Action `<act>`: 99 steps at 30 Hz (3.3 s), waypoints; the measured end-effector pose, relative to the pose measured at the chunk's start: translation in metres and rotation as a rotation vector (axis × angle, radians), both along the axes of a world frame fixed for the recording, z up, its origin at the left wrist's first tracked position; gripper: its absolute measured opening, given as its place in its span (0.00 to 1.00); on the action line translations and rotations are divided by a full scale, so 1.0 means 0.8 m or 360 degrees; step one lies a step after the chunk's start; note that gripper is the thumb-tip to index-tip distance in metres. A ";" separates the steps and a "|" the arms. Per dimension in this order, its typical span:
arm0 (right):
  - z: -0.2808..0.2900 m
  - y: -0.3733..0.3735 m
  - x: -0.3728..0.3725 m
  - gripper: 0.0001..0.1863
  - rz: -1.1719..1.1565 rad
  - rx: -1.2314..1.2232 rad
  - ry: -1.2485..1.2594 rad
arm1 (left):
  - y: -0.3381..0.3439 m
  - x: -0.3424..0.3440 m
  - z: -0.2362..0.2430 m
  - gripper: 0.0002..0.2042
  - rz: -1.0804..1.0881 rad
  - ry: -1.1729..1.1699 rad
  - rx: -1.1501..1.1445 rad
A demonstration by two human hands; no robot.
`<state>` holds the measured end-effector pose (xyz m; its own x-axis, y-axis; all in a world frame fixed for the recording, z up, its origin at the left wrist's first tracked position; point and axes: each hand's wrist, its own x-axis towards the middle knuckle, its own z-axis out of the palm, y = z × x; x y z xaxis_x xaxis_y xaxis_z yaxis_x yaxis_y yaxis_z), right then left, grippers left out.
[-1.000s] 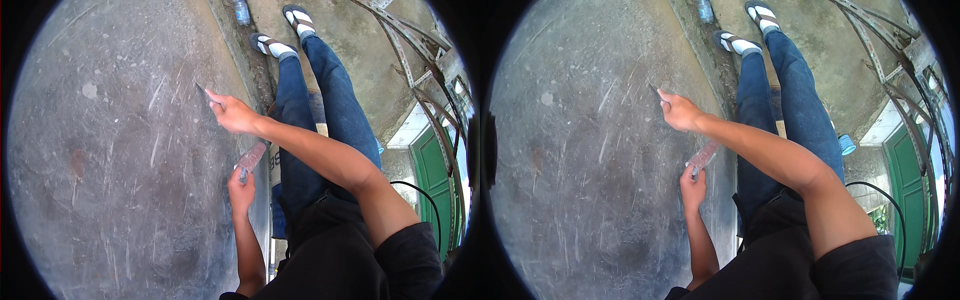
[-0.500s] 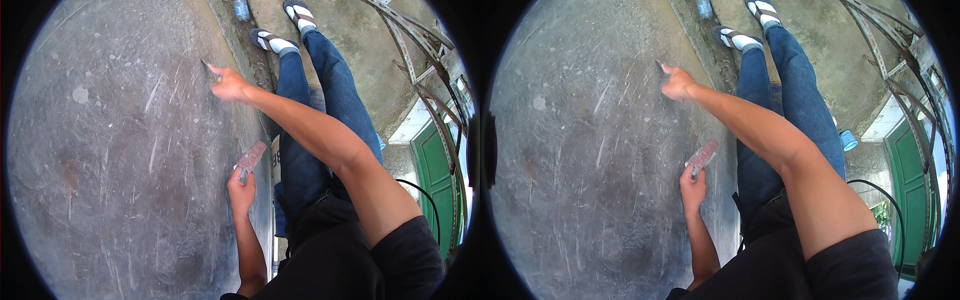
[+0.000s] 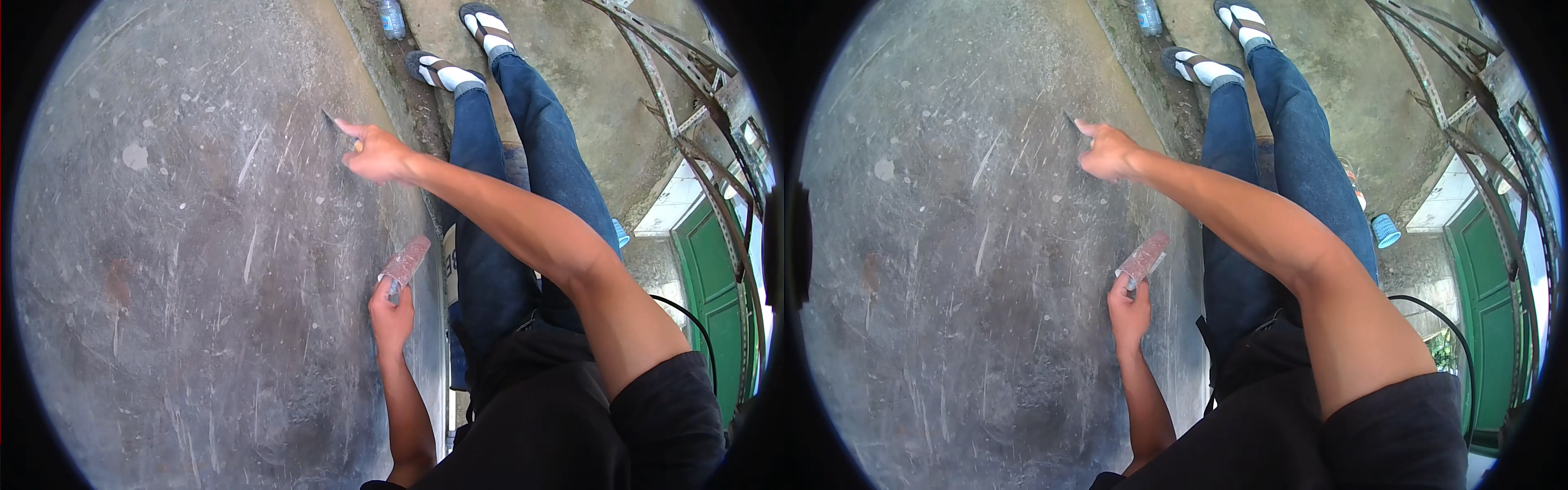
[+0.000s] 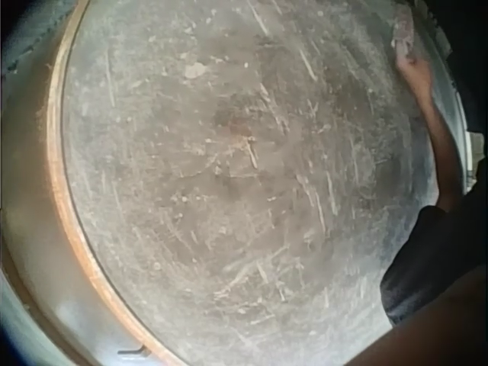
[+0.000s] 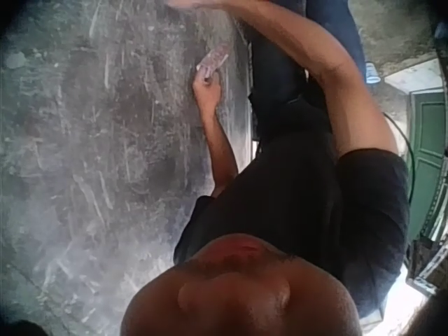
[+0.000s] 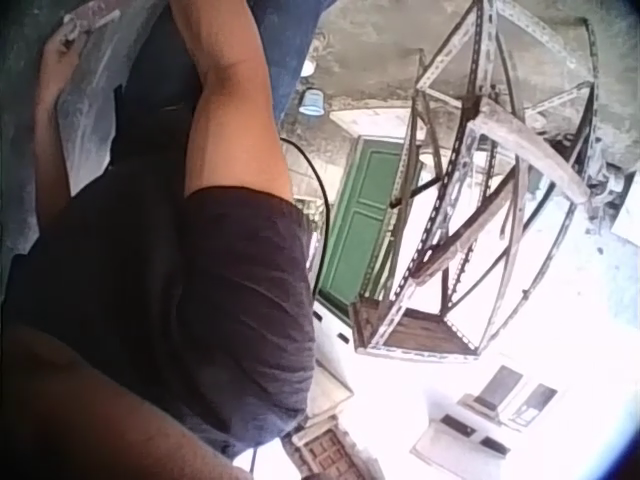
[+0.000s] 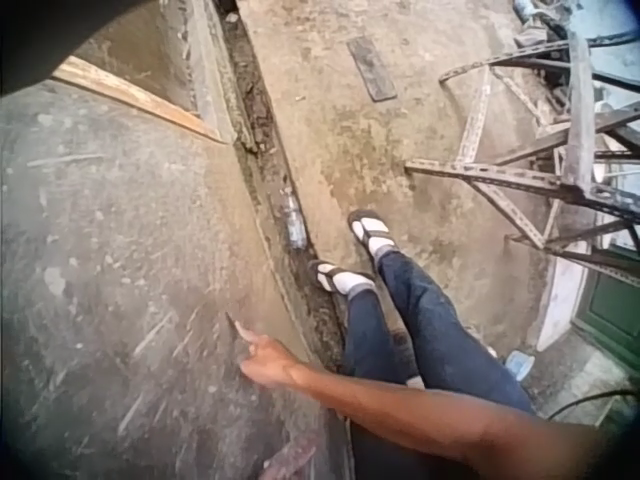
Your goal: Scraping and sanding an outdoor wall to prepare it for painting.
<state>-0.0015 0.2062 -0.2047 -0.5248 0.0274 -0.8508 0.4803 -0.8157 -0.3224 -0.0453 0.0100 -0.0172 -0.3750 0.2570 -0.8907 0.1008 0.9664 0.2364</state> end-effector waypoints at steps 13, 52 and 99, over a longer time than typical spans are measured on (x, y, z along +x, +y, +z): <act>0.043 -0.024 0.000 0.40 -0.0084 0.0053 0.0080 | -0.003 -0.001 0.010 0.13 0.0057 0.0001 -0.0252; 0.089 -0.021 0.017 0.27 -0.0072 0.0046 0.0184 | -0.007 0.061 0.013 0.14 0.0079 0.0109 0.0053; 0.181 -0.028 0.015 0.29 -0.0032 -0.0135 0.0151 | 0.006 0.063 0.021 0.07 0.0036 0.0297 0.0172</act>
